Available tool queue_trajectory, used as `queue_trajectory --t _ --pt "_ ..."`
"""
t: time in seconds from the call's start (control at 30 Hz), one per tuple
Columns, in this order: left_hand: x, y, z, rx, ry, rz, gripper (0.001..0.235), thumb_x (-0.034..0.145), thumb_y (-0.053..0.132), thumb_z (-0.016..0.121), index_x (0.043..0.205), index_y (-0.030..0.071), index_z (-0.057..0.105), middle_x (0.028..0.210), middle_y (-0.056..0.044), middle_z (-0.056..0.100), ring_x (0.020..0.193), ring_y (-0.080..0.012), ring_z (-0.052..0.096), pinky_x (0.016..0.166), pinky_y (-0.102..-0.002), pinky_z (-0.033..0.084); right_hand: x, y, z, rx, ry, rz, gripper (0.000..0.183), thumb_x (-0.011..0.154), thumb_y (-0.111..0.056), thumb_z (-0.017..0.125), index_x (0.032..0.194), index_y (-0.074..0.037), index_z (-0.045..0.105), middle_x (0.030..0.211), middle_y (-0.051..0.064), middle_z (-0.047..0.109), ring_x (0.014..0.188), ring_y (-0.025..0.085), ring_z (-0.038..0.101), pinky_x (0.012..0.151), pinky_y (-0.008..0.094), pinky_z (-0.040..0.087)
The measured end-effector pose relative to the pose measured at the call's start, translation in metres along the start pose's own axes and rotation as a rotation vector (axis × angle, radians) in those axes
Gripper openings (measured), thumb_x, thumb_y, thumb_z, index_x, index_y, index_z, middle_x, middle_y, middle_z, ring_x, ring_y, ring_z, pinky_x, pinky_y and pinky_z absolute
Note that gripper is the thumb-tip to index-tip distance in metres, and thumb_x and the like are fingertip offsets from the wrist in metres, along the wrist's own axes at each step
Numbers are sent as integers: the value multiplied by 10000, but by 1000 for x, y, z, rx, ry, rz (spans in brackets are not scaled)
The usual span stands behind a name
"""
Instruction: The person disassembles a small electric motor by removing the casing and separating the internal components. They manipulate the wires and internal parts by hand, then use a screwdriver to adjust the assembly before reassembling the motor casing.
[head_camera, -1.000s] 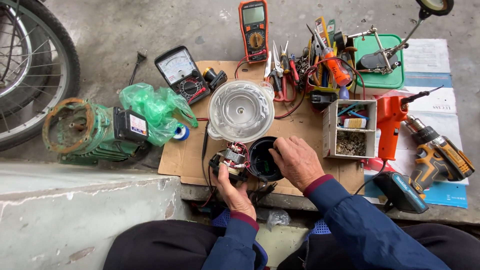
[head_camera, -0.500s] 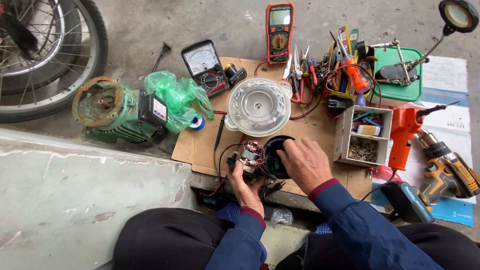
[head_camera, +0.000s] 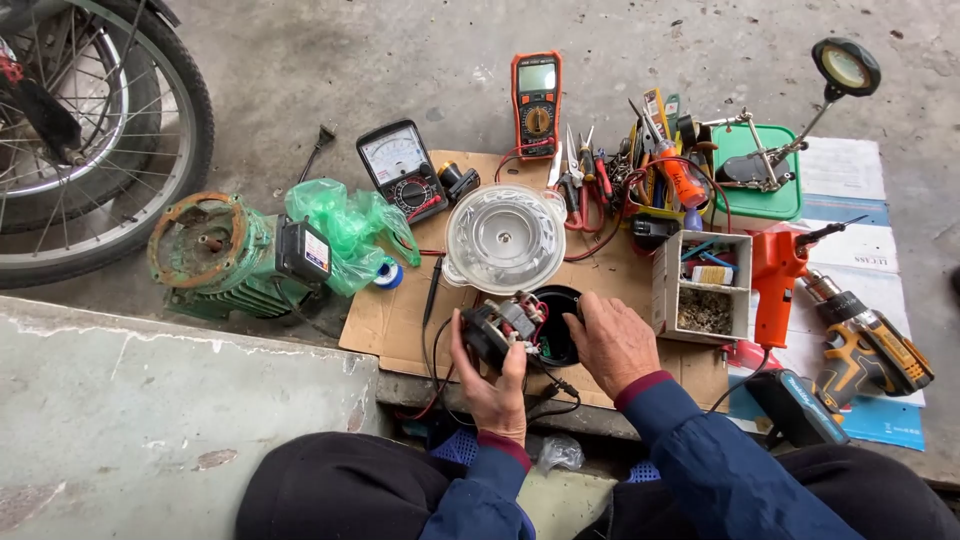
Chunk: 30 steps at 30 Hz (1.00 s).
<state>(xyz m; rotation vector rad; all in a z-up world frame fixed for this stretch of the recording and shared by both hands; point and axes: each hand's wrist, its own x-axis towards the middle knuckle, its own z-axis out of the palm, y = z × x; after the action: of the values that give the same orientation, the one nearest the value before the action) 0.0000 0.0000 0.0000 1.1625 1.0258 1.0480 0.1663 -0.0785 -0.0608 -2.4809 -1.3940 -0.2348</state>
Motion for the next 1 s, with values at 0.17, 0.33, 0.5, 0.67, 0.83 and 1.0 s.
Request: queue_trajectory --t 0.17,0.33,0.5,0.67,0.83,1.0 --pt "6 4 2 77 -138 21 1108 822 482 876 1757 184 361 1675 -302 452 1501 -426 501 1213 -563 459 3 4 -16 70 -149 89 301 1086 -466 620 1039 -175 564 826 129 701 962 341 751 869 459 605" --pt "15 -18 10 135 -146 54 943 818 480 912 1652 214 562 1523 -193 607 1372 -327 642 1125 -465 559 11 -2 -34 86 -187 104 365 1121 -518 526 1005 -173 545 796 154 690 951 362 748 880 475 601" --pt "11 -32 13 141 -63 58 865 872 484 862 1647 225 577 1483 -197 608 1309 -316 655 1104 -480 568 11 -1 -7 54 -133 36 314 1118 -485 554 978 -205 528 769 116 662 932 311 753 850 431 607" --pt "9 -42 13 213 -49 132 898 843 505 876 1648 234 584 1511 -178 595 1352 -330 648 1114 -468 560 16 9 -5 91 -141 -76 287 1112 -439 563 974 -190 528 758 148 646 923 357 744 831 467 601" --pt "12 -38 14 200 -45 181 876 864 478 859 1652 214 582 1527 -192 593 1376 -347 626 1131 -482 536 19 9 -3 86 -171 -136 268 1125 -418 524 981 -192 506 740 130 605 888 359 726 811 466 582" --pt "7 -23 14 125 -70 120 793 883 397 770 1599 123 564 1646 -161 596 1531 -313 564 1262 -462 459 24 6 -17 106 -174 -280 245 1146 -253 546 954 -127 462 767 95 570 703 322 548 695 475 481"
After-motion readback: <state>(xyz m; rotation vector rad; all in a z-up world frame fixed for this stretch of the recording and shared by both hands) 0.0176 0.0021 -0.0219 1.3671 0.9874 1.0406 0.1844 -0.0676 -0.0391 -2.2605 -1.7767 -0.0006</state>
